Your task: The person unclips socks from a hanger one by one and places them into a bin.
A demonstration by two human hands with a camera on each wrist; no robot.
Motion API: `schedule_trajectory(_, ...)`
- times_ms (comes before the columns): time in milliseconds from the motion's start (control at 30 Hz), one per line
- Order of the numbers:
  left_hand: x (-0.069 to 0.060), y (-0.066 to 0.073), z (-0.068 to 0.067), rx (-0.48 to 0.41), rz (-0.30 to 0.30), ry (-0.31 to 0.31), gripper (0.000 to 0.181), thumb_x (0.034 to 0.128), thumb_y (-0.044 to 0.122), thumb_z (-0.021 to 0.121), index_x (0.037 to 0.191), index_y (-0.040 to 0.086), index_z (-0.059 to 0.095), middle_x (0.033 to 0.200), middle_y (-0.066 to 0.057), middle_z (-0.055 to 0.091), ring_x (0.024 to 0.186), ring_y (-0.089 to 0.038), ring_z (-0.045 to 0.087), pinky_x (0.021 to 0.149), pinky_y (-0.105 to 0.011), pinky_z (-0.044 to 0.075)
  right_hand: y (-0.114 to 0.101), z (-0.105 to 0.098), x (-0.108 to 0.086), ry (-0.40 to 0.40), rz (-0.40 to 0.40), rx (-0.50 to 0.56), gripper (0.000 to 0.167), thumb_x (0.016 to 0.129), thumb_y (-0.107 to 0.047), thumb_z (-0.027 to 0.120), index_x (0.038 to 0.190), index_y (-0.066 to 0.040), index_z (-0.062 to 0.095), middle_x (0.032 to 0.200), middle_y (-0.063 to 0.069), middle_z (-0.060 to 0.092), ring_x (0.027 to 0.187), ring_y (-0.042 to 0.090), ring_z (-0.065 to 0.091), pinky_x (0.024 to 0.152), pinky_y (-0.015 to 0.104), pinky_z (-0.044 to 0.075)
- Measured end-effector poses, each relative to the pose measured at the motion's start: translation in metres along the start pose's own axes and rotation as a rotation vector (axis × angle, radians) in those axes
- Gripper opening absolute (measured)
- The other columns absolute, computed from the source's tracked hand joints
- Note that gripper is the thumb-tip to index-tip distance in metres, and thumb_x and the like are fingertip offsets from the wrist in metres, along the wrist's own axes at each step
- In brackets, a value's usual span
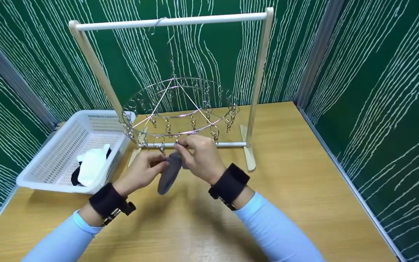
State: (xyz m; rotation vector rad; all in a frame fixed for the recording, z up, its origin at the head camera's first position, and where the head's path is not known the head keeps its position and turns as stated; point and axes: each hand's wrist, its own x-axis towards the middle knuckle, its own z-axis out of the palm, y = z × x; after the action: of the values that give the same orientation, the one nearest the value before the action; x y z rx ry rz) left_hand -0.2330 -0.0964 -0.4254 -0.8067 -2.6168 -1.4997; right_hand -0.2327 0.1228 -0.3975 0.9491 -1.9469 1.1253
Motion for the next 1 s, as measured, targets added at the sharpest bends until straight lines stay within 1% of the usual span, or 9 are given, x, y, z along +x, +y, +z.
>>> schedule_trajectory(133,-0.004,0.002,-0.004,0.040,0.006,-0.012,0.014,0.1025,0.001,0.063,0.102,-0.001,0.077,0.095,-0.013,0.080,0.084,-0.016,0.071,0.078,-0.030,0.060,0.001,0.000,0.000,0.007,-0.004,0.008,0.013,0.087,0.011,0.082,0.083,0.001,0.076,0.084,0.013,0.080,0.077,0.029,0.079,0.081,0.014,0.058)
schedule_trajectory(200,-0.006,0.003,-0.008,0.076,-0.001,-0.024,0.013,0.1023,0.002,0.062,0.101,0.000,0.075,0.092,-0.012,0.077,0.082,-0.015,0.068,0.076,-0.031,0.059,0.001,0.000,0.001,0.009,-0.005,0.010,0.013,0.088,0.011,0.082,0.083,0.001,0.076,0.084,0.013,0.080,0.077,0.030,0.079,0.083,0.013,0.058)
schedule_trajectory(267,-0.009,0.006,-0.013,0.110,-0.007,-0.043,0.012,0.1029,0.003,0.062,0.100,0.000,0.073,0.092,-0.013,0.076,0.083,-0.019,0.070,0.077,-0.035,0.061,0.000,-0.001,0.001,0.010,-0.003,0.009,0.013,0.088,0.011,0.082,0.083,0.001,0.076,0.084,0.013,0.081,0.078,0.030,0.079,0.085,0.012,0.058)
schedule_trajectory(400,-0.014,0.009,-0.028,0.177,-0.027,-0.093,0.012,0.1031,0.002,0.063,0.102,-0.001,0.075,0.099,-0.016,0.078,0.089,-0.029,0.076,0.081,-0.043,0.065,0.000,-0.002,0.001,0.010,0.008,-0.009,0.012,0.087,0.010,0.082,0.084,0.001,0.076,0.085,0.013,0.081,0.078,0.030,0.079,0.081,0.017,0.062)
schedule_trajectory(500,-0.017,0.010,-0.041,0.206,-0.033,-0.115,0.013,0.1016,0.000,0.065,0.105,-0.003,0.077,0.102,-0.019,0.080,0.090,-0.030,0.076,0.083,-0.043,0.066,0.000,-0.003,0.001,0.007,0.019,-0.022,0.012,0.087,0.010,0.083,0.084,0.001,0.076,0.084,0.012,0.080,0.076,0.028,0.078,0.075,0.024,0.065)
schedule_trajectory(567,-0.020,0.010,-0.051,0.229,-0.037,-0.123,0.013,0.1010,0.000,0.066,0.107,-0.003,0.078,0.103,-0.019,0.080,0.090,-0.030,0.076,0.083,-0.042,0.066,0.001,-0.004,0.001,0.003,0.028,-0.025,0.011,0.087,0.009,0.083,0.084,0.001,0.076,0.083,0.012,0.080,0.076,0.028,0.078,0.075,0.023,0.064)
schedule_trajectory(667,-0.023,0.012,-0.065,0.251,-0.066,-0.124,0.014,0.1015,0.001,0.067,0.110,-0.002,0.078,0.105,-0.017,0.080,0.088,-0.026,0.075,0.083,-0.040,0.066,0.000,-0.006,0.001,-0.006,0.058,-0.022,0.010,0.088,0.008,0.083,0.086,0.001,0.076,0.084,0.012,0.080,0.078,0.028,0.078,0.080,0.016,0.061)
schedule_trajectory(833,-0.029,0.012,-0.091,0.235,-0.141,-0.090,0.015,0.1025,0.001,0.066,0.111,0.002,0.078,0.109,-0.015,0.079,0.092,-0.024,0.073,0.087,-0.041,0.064,0.000,-0.009,-0.001,-0.013,0.125,-0.012,0.008,0.087,0.005,0.086,0.088,0.000,0.079,0.087,0.010,0.081,0.082,0.027,0.079,0.086,0.009,0.055)
schedule_trajectory(1000,-0.034,0.010,-0.126,0.224,-0.172,0.028,0.015,0.1021,0.001,0.066,0.111,0.000,0.078,0.113,-0.020,0.079,0.101,-0.032,0.074,0.094,-0.048,0.063,0.002,-0.011,-0.002,-0.014,0.149,-0.003,0.008,0.087,0.004,0.086,0.089,0.001,0.080,0.088,0.011,0.082,0.081,0.027,0.079,0.085,0.008,0.055)
